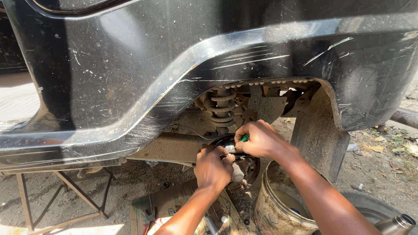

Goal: The person cleans and adjusts the brake assembly of a vehicle using a rag and a screwdriver. They wipe the brake components and use the screwdriver to manipulate the internal mechanism of the drum brake.

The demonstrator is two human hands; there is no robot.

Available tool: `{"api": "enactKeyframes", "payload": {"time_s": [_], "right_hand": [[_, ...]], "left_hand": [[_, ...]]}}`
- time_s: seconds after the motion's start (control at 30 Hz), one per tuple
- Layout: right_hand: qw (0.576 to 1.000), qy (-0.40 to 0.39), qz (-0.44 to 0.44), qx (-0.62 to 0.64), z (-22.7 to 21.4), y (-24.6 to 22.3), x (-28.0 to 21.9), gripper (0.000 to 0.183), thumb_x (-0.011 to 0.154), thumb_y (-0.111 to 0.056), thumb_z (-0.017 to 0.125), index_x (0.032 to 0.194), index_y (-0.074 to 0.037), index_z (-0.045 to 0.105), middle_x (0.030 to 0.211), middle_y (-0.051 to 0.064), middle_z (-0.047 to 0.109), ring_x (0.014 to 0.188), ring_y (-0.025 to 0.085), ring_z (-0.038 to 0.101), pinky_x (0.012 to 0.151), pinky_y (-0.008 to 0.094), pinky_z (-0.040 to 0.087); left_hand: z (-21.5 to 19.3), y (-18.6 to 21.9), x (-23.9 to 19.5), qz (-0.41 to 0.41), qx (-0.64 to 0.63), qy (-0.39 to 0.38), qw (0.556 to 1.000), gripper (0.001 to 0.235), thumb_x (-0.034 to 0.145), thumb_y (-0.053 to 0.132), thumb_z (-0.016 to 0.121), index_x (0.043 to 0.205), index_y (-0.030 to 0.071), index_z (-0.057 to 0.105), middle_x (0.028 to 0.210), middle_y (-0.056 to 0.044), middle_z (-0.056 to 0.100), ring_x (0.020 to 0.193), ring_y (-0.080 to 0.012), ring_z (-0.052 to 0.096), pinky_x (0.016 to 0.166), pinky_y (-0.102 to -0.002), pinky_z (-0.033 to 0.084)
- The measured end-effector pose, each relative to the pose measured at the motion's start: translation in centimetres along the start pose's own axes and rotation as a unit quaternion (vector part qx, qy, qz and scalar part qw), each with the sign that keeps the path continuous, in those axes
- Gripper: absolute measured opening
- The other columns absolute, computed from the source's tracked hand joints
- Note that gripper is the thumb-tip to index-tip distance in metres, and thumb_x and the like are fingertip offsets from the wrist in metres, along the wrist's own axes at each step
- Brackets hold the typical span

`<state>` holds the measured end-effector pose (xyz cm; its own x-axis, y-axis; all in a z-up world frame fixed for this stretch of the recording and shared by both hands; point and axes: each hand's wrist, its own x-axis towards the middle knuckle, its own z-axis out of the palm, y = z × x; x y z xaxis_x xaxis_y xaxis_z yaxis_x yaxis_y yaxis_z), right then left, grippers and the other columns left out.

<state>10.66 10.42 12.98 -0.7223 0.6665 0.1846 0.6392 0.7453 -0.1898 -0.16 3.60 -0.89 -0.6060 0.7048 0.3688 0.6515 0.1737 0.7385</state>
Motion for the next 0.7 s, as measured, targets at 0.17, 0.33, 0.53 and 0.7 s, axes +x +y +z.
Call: {"api": "enactKeyframes", "payload": {"time_s": [0.17,0.33,0.53,0.7], "right_hand": [[0.999,-0.015,-0.043,-0.020,-0.5,-0.8,-0.9,0.028,0.073,-0.023,0.068,0.094,-0.008,0.080,0.085,0.018,0.078,0.078,0.028,0.076,0.081,0.042,0.058],[0.996,-0.023,-0.060,-0.056,0.6,-1.4,-0.6,0.034,0.080,-0.025,0.070,0.112,-0.014,0.075,0.103,0.017,0.074,0.090,0.029,0.073,0.089,0.041,0.058],[0.974,-0.013,-0.107,-0.198,2.0,-2.0,-0.2,0.035,0.080,-0.027,0.077,0.110,-0.009,0.075,0.109,0.016,0.069,0.103,0.032,0.068,0.094,0.043,0.054],[0.973,-0.002,-0.118,-0.200,2.5,-1.9,0.0,0.040,0.076,-0.022,0.080,0.113,-0.008,0.074,0.109,0.016,0.068,0.104,0.033,0.067,0.093,0.043,0.054]], "left_hand": [[-1.1,-0.2,1.2,0.038,0.039,-0.046,0.997,0.032,0.084,0.032,0.072,0.111,0.014,0.071,0.109,-0.018,0.064,0.108,-0.0370,0.062,0.091,-0.051,0.052],[-2.7,0.6,1.4,0.034,0.022,-0.089,0.995,0.029,0.087,0.028,0.068,0.113,0.015,0.071,0.110,-0.018,0.068,0.105,-0.0375,0.070,0.091,-0.050,0.056],[-3.5,0.8,1.1,0.058,0.042,-0.089,0.993,0.039,0.084,0.020,0.069,0.122,0.017,0.068,0.121,-0.020,0.056,0.108,-0.0413,0.066,0.092,-0.051,0.056],[-3.3,0.8,1.2,0.055,0.052,-0.098,0.992,0.041,0.084,0.022,0.069,0.125,0.019,0.067,0.125,-0.020,0.050,0.110,-0.0425,0.064,0.093,-0.051,0.055]]}}
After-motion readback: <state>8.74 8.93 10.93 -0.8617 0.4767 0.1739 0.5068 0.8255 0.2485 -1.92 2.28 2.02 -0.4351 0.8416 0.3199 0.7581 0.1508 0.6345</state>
